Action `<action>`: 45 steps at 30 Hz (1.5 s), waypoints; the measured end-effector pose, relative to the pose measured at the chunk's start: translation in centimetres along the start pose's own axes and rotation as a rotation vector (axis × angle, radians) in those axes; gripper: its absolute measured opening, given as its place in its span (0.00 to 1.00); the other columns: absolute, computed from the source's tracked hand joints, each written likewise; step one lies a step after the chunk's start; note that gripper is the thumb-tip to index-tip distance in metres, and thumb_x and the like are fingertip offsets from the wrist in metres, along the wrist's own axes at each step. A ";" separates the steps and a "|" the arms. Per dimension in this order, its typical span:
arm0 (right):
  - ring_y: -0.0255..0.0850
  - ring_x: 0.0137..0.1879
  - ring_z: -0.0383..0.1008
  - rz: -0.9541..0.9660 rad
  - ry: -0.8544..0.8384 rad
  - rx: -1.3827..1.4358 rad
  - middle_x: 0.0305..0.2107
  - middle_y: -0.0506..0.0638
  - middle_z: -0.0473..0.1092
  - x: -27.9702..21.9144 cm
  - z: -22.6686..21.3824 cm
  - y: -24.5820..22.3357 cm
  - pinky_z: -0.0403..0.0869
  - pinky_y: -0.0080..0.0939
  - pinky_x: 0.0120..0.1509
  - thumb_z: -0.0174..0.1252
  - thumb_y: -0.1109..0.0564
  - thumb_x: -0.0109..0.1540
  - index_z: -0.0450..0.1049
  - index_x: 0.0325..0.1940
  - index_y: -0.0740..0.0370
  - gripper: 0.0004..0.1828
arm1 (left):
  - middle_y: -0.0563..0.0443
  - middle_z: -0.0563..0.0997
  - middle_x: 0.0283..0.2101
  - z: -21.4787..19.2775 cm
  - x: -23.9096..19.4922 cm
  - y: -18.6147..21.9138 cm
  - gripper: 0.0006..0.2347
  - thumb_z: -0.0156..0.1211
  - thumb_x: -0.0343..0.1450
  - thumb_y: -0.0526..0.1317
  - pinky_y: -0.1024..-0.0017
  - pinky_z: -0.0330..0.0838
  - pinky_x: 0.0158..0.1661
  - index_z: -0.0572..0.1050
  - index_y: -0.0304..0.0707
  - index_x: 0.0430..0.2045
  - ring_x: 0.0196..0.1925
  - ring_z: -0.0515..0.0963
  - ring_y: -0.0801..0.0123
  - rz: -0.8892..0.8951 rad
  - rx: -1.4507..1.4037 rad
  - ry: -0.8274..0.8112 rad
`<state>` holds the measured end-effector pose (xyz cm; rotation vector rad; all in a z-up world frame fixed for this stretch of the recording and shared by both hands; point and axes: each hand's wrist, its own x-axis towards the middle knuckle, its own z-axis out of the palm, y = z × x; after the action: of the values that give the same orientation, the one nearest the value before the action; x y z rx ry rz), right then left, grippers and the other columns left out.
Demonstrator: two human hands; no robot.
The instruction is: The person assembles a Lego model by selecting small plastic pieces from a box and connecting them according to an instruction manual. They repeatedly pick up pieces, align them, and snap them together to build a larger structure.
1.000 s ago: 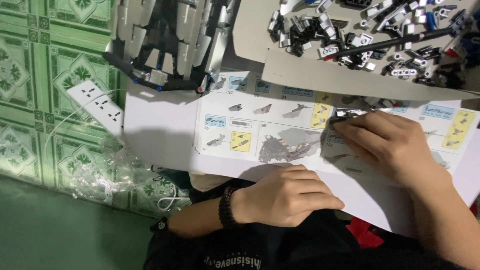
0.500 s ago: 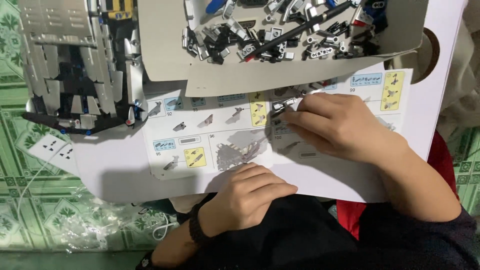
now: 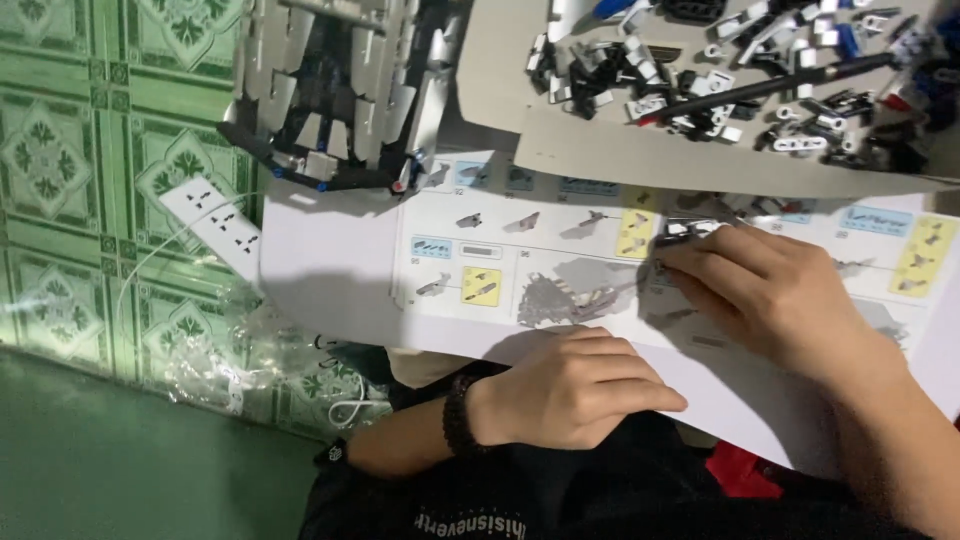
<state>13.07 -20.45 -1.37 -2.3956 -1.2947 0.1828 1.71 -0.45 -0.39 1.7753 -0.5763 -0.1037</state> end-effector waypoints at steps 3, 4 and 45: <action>0.37 0.26 0.71 0.044 -0.031 -0.002 0.30 0.47 0.72 0.1 0.0 -0.2 0.70 0.36 0.28 0.63 0.63 0.51 0.77 0.42 0.63 0.15 | 0.49 0.80 0.37 -0.2 -0.4 -0.3 0.07 0.57 0.68 0.26 0.72 0.71 0.42 0.76 0.32 0.36 0.37 0.78 0.65 -0.009 -0.042 -0.006; 0.38 0.26 0.70 0.067 -0.044 -0.009 0.30 0.48 0.72 0.1 0.0 -0.3 0.69 0.36 0.27 0.63 0.62 0.53 0.76 0.42 0.63 0.13 | 0.49 0.80 0.38 -0.2 -0.5 -0.5 0.08 0.57 0.68 0.25 0.72 0.71 0.43 0.76 0.33 0.37 0.38 0.78 0.66 -0.014 -0.048 -0.017; 0.41 0.32 0.68 0.026 0.164 -0.125 0.28 0.49 0.67 -1.3 -2.2 -0.8 0.68 0.38 0.37 0.55 0.56 0.57 0.70 0.42 0.62 0.12 | 0.45 0.76 0.31 -12.2 17.6 -2.0 0.08 0.53 0.65 0.30 0.60 0.72 0.36 0.73 0.34 0.36 0.30 0.77 0.53 -0.034 1.283 -0.350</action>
<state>12.43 -21.79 0.86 -2.4734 -1.2326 -0.0890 22.19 3.12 5.31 3.0436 -0.9787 -0.0671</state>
